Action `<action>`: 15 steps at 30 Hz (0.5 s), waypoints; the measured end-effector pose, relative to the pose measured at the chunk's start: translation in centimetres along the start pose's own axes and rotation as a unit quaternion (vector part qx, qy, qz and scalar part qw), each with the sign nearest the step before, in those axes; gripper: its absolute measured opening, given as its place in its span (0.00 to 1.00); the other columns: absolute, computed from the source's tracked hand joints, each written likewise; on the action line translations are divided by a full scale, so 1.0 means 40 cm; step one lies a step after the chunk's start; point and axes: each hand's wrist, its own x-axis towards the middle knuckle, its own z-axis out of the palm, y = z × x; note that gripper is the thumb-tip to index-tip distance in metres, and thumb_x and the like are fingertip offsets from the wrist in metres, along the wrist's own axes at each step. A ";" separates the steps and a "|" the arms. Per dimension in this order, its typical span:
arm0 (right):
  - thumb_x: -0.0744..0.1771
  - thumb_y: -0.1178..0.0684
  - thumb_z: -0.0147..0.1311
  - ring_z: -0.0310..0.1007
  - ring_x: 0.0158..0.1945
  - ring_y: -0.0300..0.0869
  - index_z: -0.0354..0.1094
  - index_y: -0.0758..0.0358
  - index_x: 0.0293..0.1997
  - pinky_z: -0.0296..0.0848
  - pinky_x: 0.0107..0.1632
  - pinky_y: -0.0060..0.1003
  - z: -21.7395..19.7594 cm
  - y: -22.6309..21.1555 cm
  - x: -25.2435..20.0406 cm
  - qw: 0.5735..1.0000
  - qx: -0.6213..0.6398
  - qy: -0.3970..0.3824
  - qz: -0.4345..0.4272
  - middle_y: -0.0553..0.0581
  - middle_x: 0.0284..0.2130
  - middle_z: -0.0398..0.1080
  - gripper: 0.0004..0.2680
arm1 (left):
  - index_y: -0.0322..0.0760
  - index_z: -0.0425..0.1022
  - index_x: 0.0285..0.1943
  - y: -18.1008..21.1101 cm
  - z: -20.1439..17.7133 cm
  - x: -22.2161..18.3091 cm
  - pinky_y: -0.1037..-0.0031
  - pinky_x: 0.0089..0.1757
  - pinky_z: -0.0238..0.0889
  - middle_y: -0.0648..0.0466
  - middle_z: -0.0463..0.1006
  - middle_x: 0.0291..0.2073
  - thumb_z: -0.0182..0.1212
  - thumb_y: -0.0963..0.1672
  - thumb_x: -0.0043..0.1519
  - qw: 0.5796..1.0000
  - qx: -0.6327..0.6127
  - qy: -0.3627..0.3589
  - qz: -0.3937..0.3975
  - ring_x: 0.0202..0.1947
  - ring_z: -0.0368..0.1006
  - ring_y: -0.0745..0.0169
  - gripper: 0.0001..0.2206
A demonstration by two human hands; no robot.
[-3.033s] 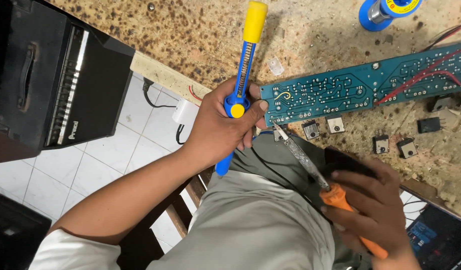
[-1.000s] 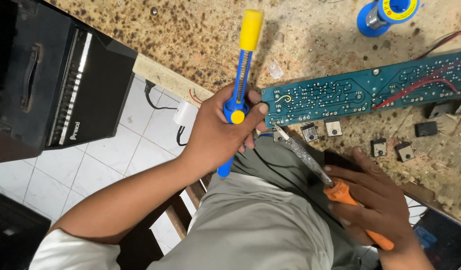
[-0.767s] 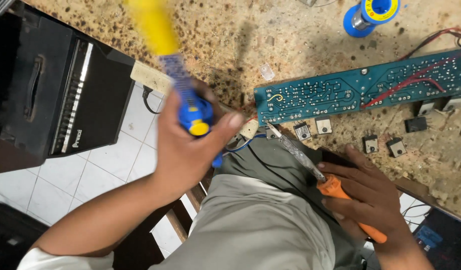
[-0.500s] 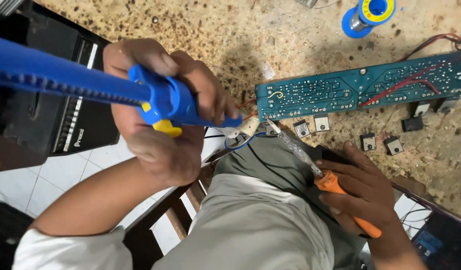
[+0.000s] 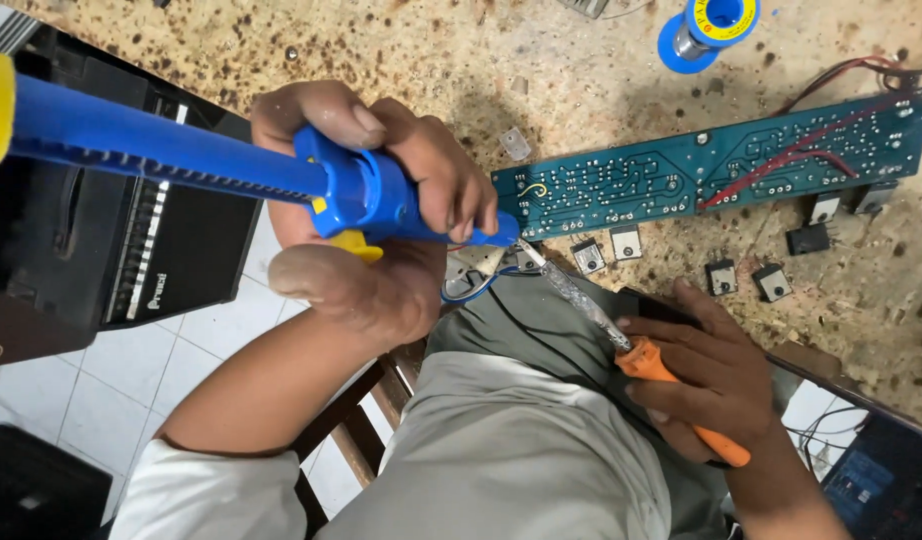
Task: Using a soldering iron and a desoldering pump to remove electronic components from a printed circuit board.
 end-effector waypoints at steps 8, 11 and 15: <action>0.71 0.45 0.32 0.82 0.45 0.57 0.68 0.53 0.28 0.63 0.65 0.65 0.003 -0.002 0.001 1.000 0.005 0.002 0.004 0.60 0.27 0.74 0.17 | 0.46 0.55 0.51 -0.013 0.013 0.007 0.69 0.24 0.63 0.52 0.58 0.22 0.50 0.62 0.63 0.997 0.063 -0.027 0.025 0.17 0.56 0.61 0.25; 0.72 0.43 0.30 0.82 0.47 0.57 0.68 0.53 0.29 0.62 0.66 0.67 0.002 0.000 -0.003 1.000 0.005 -0.004 0.006 0.60 0.28 0.75 0.18 | 0.45 0.54 0.50 -0.029 0.015 0.001 0.72 0.21 0.60 0.55 0.59 0.22 0.50 0.62 0.61 0.995 0.071 -0.039 0.060 0.16 0.55 0.64 0.26; 0.72 0.46 0.31 0.82 0.47 0.58 0.68 0.52 0.29 0.60 0.66 0.65 0.004 -0.004 0.002 1.000 -0.008 -0.002 0.007 0.59 0.30 0.75 0.16 | 0.41 0.64 0.49 -0.052 -0.054 -0.007 0.66 0.17 0.63 0.48 0.63 0.19 0.48 0.49 0.76 0.990 -0.058 -0.121 0.044 0.15 0.61 0.58 0.10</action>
